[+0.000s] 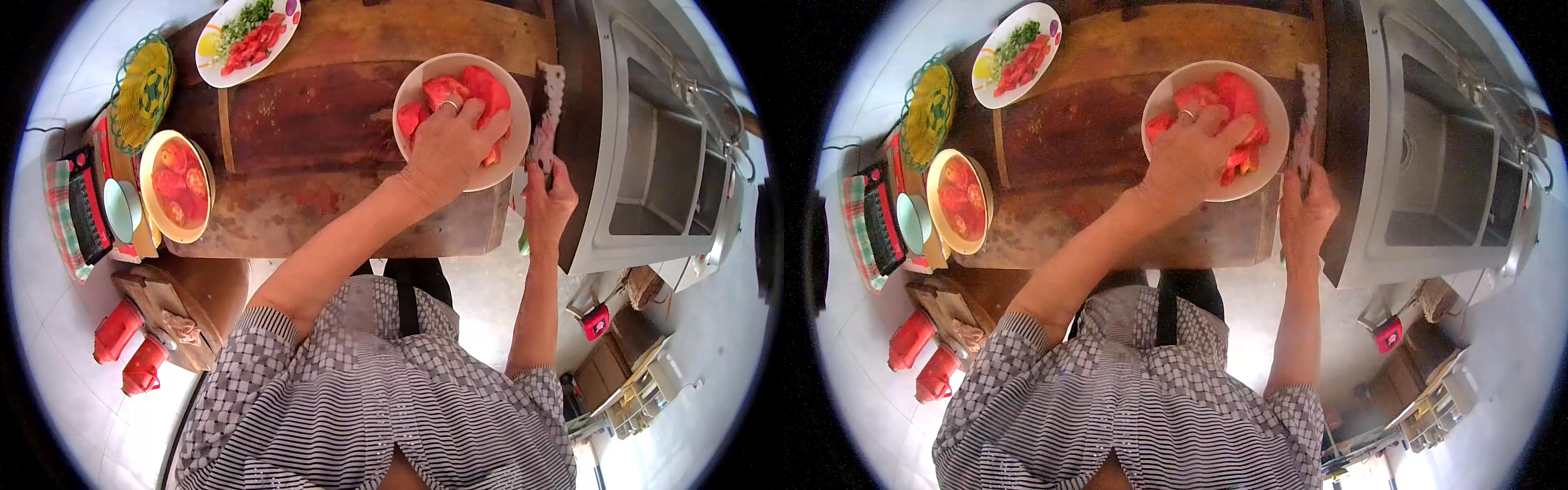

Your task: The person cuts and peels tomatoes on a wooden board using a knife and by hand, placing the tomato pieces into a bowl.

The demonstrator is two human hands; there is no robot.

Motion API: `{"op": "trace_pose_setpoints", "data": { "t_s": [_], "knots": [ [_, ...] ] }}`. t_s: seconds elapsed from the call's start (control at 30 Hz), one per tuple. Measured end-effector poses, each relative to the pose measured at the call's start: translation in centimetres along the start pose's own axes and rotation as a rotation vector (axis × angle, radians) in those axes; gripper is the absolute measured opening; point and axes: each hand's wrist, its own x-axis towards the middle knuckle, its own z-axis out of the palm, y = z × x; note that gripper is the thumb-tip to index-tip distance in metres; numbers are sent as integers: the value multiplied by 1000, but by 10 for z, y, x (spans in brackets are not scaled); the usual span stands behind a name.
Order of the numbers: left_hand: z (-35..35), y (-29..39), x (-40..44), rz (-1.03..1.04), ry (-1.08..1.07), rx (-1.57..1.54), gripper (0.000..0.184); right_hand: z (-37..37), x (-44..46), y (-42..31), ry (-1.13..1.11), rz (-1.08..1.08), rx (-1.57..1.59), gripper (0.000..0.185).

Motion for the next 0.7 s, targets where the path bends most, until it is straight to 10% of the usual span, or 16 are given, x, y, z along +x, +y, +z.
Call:
{"op": "trace_pose_setpoints", "data": {
  "t_s": [0.23, 0.7],
  "knots": [
    [-9, -48, -2, -188, 319, -158, 39, 23, 47, 19, -7, -212, -217, 25],
    [-3, -14, -81, -228, -15, -35, 24, 46, 103, 73, -229, -311, -61, 22]
  ]
}}
